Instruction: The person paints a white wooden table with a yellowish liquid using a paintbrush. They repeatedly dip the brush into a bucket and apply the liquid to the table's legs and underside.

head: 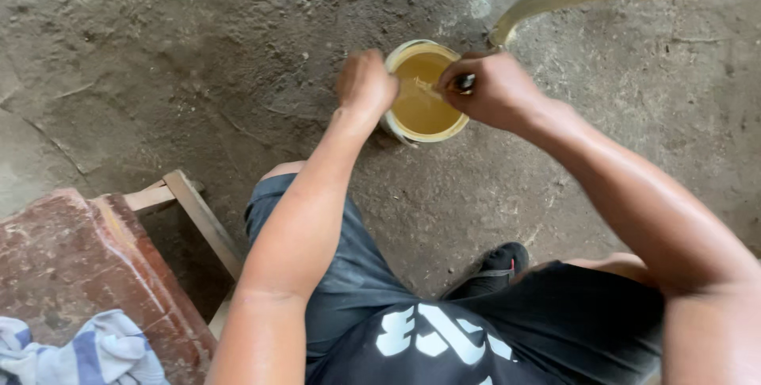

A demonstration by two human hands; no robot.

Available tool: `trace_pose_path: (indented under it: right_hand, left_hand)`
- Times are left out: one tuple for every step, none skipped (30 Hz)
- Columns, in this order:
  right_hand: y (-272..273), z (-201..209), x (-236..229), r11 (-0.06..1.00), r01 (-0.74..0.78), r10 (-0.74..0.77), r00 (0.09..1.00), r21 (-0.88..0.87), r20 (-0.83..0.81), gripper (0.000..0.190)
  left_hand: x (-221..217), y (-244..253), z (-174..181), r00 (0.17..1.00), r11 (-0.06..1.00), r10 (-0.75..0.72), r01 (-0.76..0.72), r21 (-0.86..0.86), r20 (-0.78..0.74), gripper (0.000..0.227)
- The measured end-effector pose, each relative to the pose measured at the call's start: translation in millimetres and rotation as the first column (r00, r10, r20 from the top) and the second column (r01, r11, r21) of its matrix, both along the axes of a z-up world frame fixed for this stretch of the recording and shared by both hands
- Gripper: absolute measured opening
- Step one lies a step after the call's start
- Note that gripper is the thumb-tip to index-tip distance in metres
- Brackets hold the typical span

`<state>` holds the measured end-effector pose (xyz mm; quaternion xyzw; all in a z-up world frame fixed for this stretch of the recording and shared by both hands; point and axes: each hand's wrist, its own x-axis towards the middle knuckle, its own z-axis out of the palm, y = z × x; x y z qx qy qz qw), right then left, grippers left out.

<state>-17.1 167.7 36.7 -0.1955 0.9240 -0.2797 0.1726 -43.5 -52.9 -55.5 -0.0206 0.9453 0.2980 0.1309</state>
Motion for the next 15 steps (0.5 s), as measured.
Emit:
trace_pose_path:
  right_hand:
    - [-11.9, -21.2, -3.1, 0.996, -0.024, 0.023, 1.000, 0.091, 0.009, 0.015]
    - [-23.9, -43.6, -6.4, 0.982, -0.049, 0.046, 0.999, 0.181, 0.020, 0.017]
    - [-41.4, -68.4, -8.9, 0.954, -0.040, 0.016, 0.996, 0.297, 0.084, 0.013]
    - [-56.4, -89.5, -9.8, 0.913, -0.038, -0.022, 0.990, 0.407, 0.141, 0.012]
    - [-62.7, -103.4, -7.3, 0.905, -0.034, -0.016, 0.993, 0.424, 0.116, 0.014]
    - [-66.8, -112.4, -1.9, 0.898, -0.022, -0.019, 0.996, 0.440, 0.089, 0.018]
    - [-68.6, -115.9, 2.2, 0.890, -0.010, -0.020, 0.998, 0.456, 0.062, 0.023]
    - [-64.8, -112.7, 8.0, 0.922, 0.150, -0.173, 0.984, 0.357, 0.034, 0.017]
    - [-55.9, -103.7, 12.8, 0.917, 0.310, -0.325, 0.945, 0.251, 0.020, 0.014]
    - [-49.1, -93.8, 20.3, 0.874, 0.465, -0.473, 0.881, 0.142, 0.025, 0.016]
    - [-45.3, -85.2, 29.3, 0.837, 0.541, -0.545, 0.838, 0.087, 0.032, 0.017]
    - [-38.4, -75.3, 35.7, 0.786, 0.618, -0.618, 0.785, 0.027, 0.030, 0.018]
    - [-30.2, -66.4, 40.6, 0.726, 0.687, -0.686, 0.727, -0.034, 0.032, 0.020]
    - [-21.6, -59.2, 48.5, 0.686, 0.723, -0.722, 0.690, -0.078, 0.054, 0.019]
    - [-12.6, -52.6, 56.9, 0.642, 0.757, -0.754, 0.652, -0.121, 0.076, 0.018]
  left_hand:
    - [-2.7, 0.9, -2.4, 1.000, 1.000, -0.006, 0.006, -0.015, -0.013, 0.026]
    - [-4.8, 1.3, -3.9, 1.000, 1.000, -0.011, 0.011, -0.030, -0.027, 0.026]
    - [-6.5, 2.2, -4.1, 0.999, 1.000, -0.011, 0.011, -0.004, 0.037, 0.025]
    - [-8.3, 2.5, -2.9, 0.995, 1.000, -0.012, 0.010, 0.020, 0.100, 0.023]
    - [-10.1, 2.6, -0.9, 0.987, 0.999, -0.015, 0.008, 0.044, 0.163, 0.022]
    - [-11.4, 2.9, 0.9, 0.992, 0.999, -0.007, 0.001, 0.047, 0.122, 0.022]
    - [-11.7, 3.6, 2.4, 0.997, 0.999, 0.002, -0.006, 0.050, 0.081, 0.021]
    - [-9.7, 5.1, 2.8, 0.999, 0.999, 0.004, -0.006, 0.053, 0.045, 0.021]
    - [-9.8, 7.6, 2.8, 1.000, 0.998, -0.013, 0.011, 0.059, 0.021, 0.020]
    - [-9.4, 10.7, 2.4, 0.999, 0.997, -0.032, 0.032, 0.064, -0.001, 0.018]
    - [-8.8, 12.1, 1.4, 0.998, 0.996, -0.052, 0.053, 0.070, -0.023, 0.017]
    - [-11.5, 13.6, 1.3, 0.997, 0.995, -0.069, 0.070, 0.071, -0.017, 0.017]
    - [-13.8, 14.9, 0.8, 0.996, 0.994, -0.086, 0.086, 0.073, -0.011, 0.016]
    - [-11.0, 15.0, -1.3, 0.995, 0.993, -0.098, 0.097, 0.072, 0.008, 0.016]
    - [-9.8, 16.5, -3.4, 0.995, 0.992, -0.097, 0.097, 0.076, -0.011, 0.014]
